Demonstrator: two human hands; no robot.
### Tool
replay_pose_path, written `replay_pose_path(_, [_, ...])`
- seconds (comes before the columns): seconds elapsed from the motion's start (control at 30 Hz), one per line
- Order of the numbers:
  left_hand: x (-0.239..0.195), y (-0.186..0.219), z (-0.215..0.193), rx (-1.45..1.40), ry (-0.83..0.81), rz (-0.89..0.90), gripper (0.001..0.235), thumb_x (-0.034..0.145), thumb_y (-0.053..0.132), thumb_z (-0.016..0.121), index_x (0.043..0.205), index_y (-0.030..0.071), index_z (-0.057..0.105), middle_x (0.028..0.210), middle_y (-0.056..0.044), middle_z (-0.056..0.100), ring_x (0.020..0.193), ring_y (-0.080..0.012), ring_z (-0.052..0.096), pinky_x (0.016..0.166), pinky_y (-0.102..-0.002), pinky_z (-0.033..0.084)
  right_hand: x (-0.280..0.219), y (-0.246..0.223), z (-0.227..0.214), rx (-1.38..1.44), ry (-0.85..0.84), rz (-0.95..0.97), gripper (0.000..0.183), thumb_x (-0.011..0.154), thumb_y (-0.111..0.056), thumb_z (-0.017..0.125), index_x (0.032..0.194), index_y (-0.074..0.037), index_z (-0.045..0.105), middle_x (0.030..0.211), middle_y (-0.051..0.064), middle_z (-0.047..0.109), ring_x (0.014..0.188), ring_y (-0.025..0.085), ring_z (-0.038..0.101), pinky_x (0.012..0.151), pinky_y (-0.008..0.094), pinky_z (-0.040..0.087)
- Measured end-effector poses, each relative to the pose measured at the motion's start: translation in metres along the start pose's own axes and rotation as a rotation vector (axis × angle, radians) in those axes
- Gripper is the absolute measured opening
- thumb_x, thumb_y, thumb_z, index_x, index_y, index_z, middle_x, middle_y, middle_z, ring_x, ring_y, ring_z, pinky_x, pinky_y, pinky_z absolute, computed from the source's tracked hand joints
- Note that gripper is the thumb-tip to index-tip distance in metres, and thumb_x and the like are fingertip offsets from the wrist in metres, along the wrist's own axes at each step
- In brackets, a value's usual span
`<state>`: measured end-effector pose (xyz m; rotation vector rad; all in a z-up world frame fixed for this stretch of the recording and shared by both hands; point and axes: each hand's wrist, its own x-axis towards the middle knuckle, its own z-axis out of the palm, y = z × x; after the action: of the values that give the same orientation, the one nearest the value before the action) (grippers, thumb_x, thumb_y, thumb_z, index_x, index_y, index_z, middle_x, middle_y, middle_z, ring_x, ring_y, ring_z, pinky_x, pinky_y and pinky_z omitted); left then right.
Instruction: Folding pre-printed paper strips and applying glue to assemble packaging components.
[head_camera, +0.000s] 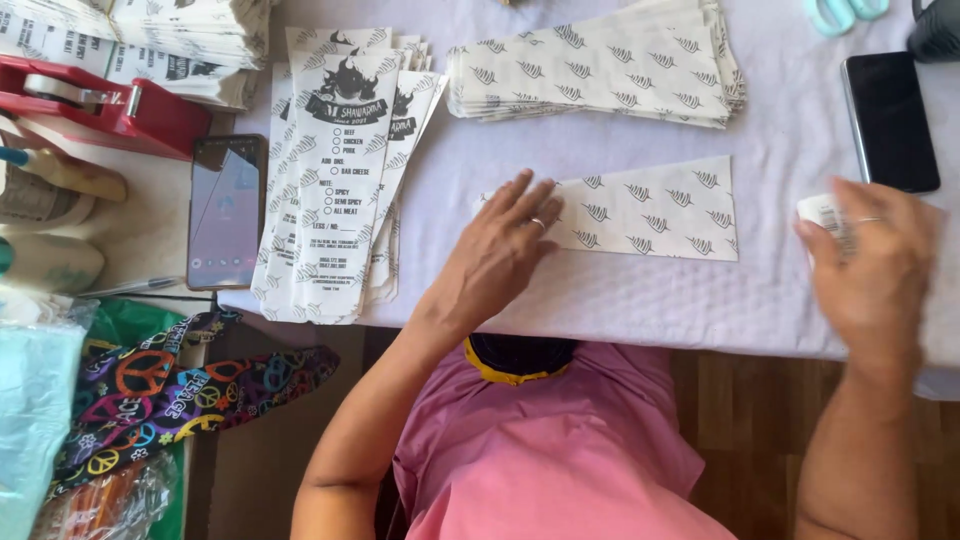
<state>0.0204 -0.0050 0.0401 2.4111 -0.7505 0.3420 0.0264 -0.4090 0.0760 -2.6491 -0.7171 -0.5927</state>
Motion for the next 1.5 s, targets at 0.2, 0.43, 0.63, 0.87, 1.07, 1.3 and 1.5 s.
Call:
replay_pose_path(0.2, [-0.001,0.002,0.013,0.147,-0.025,0.106,0.046,0.087,0.021,0.082,0.124,-0.002,0.07,0.132,-0.014,0.064,0.125,-0.037,0.057,0.098,-0.047,0.053,-0.014,0.026,-0.025,-0.048,-0.38,0.859,0.093,0.086,-0.043,0.085,0.158,0.006,0.054,0.121,0.023,0.071,0.099,0.034,0.067,0.087,0.043,0.049])
replay_pose_path(0.43, [0.009,0.005,0.001,0.184,-0.026,0.114,0.023,0.092,0.016,0.076,0.111,0.005,0.071,0.117,-0.014,0.069,0.103,-0.0318,0.067,0.059,-0.044,0.057,-0.034,0.032,-0.024,1.124,0.261,1.024,0.04,0.092,-0.024,0.082,0.127,-0.018,0.064,0.108,0.001,0.073,0.1,0.019,0.076,0.082,0.039,0.064])
replay_pose_path(0.63, [0.015,-0.003,-0.005,0.095,-0.107,0.115,0.02,0.1,-0.002,0.054,0.083,0.007,0.06,0.076,-0.01,0.061,0.06,-0.0347,0.059,0.047,-0.042,0.044,-0.021,-0.047,0.021,1.107,0.508,0.742,0.048,0.081,-0.009,0.088,0.12,-0.009,0.059,0.107,0.003,0.068,0.095,0.016,0.068,0.082,0.035,0.065])
replay_pose_path(0.87, [0.036,-0.001,-0.033,0.089,-0.203,-0.049,0.016,0.099,0.013,0.064,0.09,0.003,0.073,0.058,-0.009,0.069,0.052,-0.0317,0.072,0.062,-0.043,0.06,0.0,-0.071,0.072,0.95,0.416,0.503,0.055,0.068,0.004,0.097,0.106,0.0,0.057,0.094,0.015,0.072,0.097,0.019,0.073,0.085,0.038,0.063])
replay_pose_path(1.07, [0.029,-0.024,-0.01,0.116,-0.168,0.023,0.018,0.106,0.016,0.057,0.09,0.007,0.06,0.051,-0.011,0.056,0.043,-0.0432,0.051,0.043,-0.046,0.035,-0.002,-0.062,0.05,0.833,0.375,0.621,0.049,0.082,-0.004,0.092,0.111,-0.009,0.053,0.104,0.012,0.068,0.095,0.021,0.069,0.08,0.031,0.063])
replay_pose_path(1.3, [0.031,-0.024,-0.014,0.086,-0.19,0.028,0.022,0.106,0.014,0.058,0.086,0.006,0.059,0.05,-0.011,0.054,0.041,-0.0404,0.051,0.041,-0.044,0.035,-0.028,-0.008,0.018,0.799,0.571,0.642,0.051,0.089,-0.002,0.093,0.112,-0.005,0.048,0.104,0.013,0.061,0.094,0.024,0.064,0.067,0.055,0.068])
replay_pose_path(1.5, [0.033,-0.03,-0.011,0.094,-0.189,0.037,0.019,0.105,0.015,0.06,0.089,0.006,0.06,0.051,-0.013,0.054,0.042,-0.0424,0.049,0.043,-0.045,0.036,-0.024,-0.016,0.021,0.837,0.544,0.642,0.049,0.089,-0.001,0.09,0.112,-0.005,0.047,0.102,0.014,0.06,0.095,0.025,0.065,0.066,0.058,0.069])
